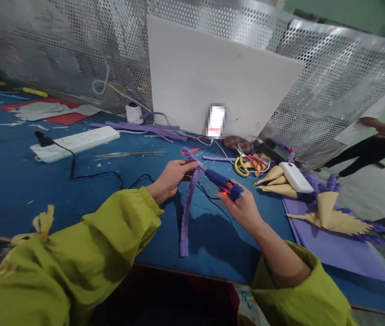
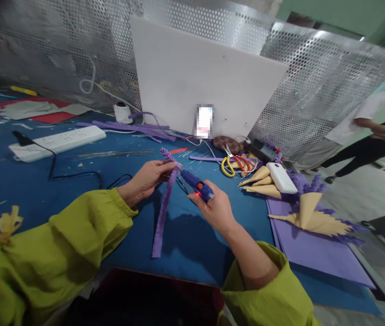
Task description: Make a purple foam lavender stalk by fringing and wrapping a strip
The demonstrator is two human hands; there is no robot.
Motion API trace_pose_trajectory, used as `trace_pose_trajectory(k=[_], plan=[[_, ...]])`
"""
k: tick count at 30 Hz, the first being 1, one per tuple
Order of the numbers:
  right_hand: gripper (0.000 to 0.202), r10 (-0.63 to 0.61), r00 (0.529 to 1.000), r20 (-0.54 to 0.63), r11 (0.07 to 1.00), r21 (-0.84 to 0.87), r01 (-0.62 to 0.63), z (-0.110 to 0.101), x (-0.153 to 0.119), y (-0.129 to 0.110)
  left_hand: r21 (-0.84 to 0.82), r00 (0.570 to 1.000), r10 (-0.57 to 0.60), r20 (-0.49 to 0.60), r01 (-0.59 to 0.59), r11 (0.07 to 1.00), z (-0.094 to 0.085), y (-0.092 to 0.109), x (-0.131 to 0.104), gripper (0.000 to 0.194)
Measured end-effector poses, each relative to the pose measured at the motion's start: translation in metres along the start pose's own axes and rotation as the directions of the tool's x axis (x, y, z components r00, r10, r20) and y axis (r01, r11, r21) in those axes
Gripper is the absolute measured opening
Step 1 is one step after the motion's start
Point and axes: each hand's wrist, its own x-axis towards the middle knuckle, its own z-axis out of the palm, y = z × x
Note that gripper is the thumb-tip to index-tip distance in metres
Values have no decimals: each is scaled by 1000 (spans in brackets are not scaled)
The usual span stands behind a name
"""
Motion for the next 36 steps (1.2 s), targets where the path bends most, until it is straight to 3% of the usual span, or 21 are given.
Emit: trace_pose_trajectory(k=[14, 36], plan=[[32, -30, 998, -48, 992, -120, 24, 0, -1, -4, -27, 1000, -2, 2, 2, 1000, 0, 1, -1, 26], [32, -9, 1000, 18, 991, -136, 11, -6, 0, -13, -63, 1000, -19, -11, 18, 998, 1, 3, -2, 28]])
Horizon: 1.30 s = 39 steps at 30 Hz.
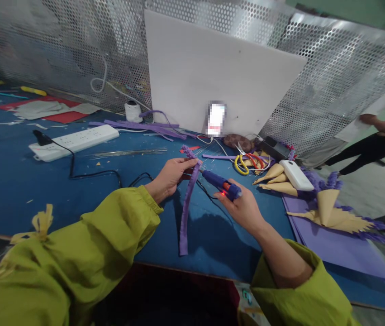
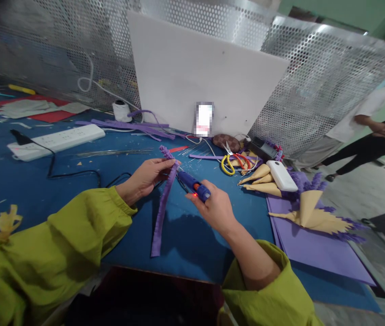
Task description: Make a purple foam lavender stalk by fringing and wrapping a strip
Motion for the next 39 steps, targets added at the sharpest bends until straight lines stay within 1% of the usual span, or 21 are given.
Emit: trace_pose_trajectory(k=[8, 17, 22, 24, 27, 29, 33, 39], plan=[[34, -20, 1000, 18, 1000, -16, 20, -2, -1, -2, -25, 1000, 1, 9, 0, 1000, -2, -2, 2, 25], [34, -15, 999, 37, 1000, -27, 16, -5, -1, -5, -26, 1000, -3, 10, 3, 1000, -2, -1, 1, 25], [36, -38, 998, 54, 999, -26, 39, -5, -2, -6, -39, 1000, 3, 4, -3, 999, -3, -1, 3, 26], [35, -41, 999, 28, 999, -29, 42, -3, -2, -5, -36, 1000, 4, 3, -3, 999, -3, -2, 3, 26], [33, -27, 998, -58, 999, -42, 25, -1, -2, -2, -22, 1000, -5, -11, 5, 1000, -2, -3, 3, 27], [32, -23, 996, -82, 998, -53, 19, 0, -1, 0, -18, 1000, -13, -13, 13, 1000, -2, -3, 2, 27], [32, -40, 997, -60, 998, -48, 37, 1, -1, 1, -22, 1000, -18, 1, 18, 1000, 0, -2, 0, 26], [31, -43, 997, -59, 998, -40, 40, 2, -1, 0, -15, 1000, -12, -2, 12, 1000, 0, -2, 0, 27]])
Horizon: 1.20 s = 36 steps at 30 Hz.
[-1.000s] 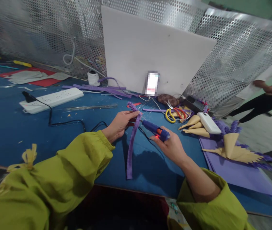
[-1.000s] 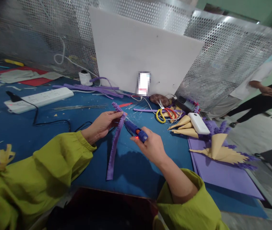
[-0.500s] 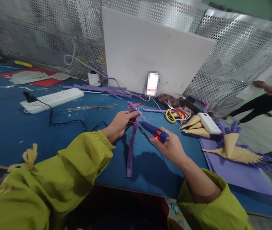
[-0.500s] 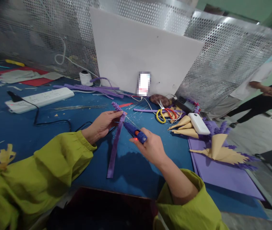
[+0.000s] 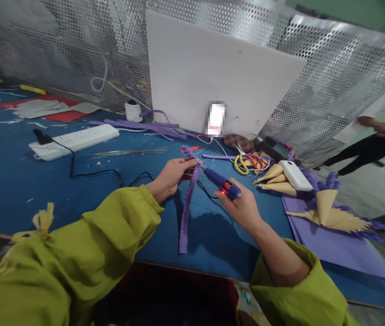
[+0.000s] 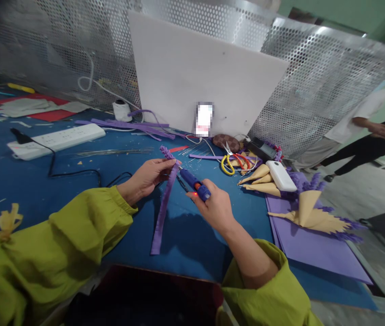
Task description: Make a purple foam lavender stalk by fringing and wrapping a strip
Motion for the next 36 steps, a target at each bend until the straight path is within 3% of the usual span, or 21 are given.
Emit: trace_pose_trajectory(k=[36], plan=[[34, 33, 994, 108, 998, -60, -27, -5, -1, -6, 3, 999, 34, 10, -34, 999, -5, -2, 5, 25]])
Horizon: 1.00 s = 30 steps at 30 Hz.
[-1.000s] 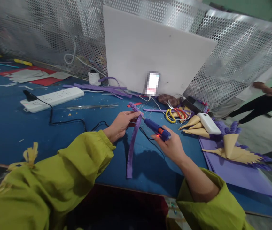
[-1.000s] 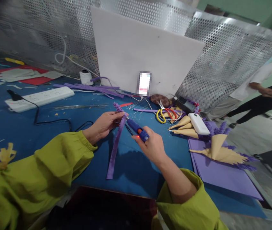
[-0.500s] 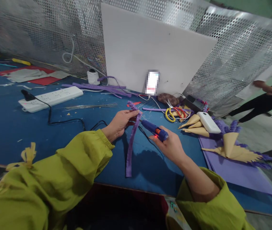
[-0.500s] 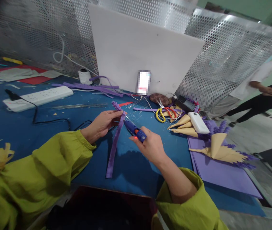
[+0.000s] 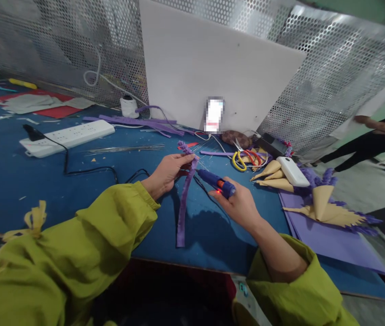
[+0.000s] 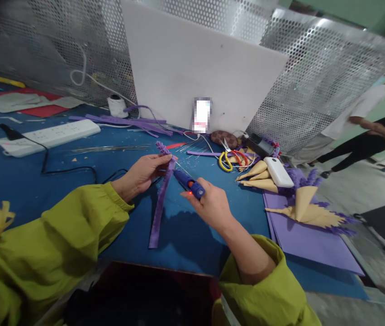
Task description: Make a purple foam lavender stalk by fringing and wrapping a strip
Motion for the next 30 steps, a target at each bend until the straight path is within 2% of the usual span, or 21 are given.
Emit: trace_pose_trajectory(k=[6, 13, 30], plan=[[36, 9, 1000, 20, 1000, 2, -9, -1, -1, -2, -8, 1000, 3, -27, -3, 1000, 1, 2, -1, 26], [36, -9, 994, -108, 1000, 15, 11, 2, -1, 3, -24, 999, -25, -20, 24, 999, 4, 3, -4, 26], [37, -25, 1000, 4, 1000, 4, 25, -1, -2, -2, -53, 999, -40, -35, 38, 998, 4, 4, -4, 20]])
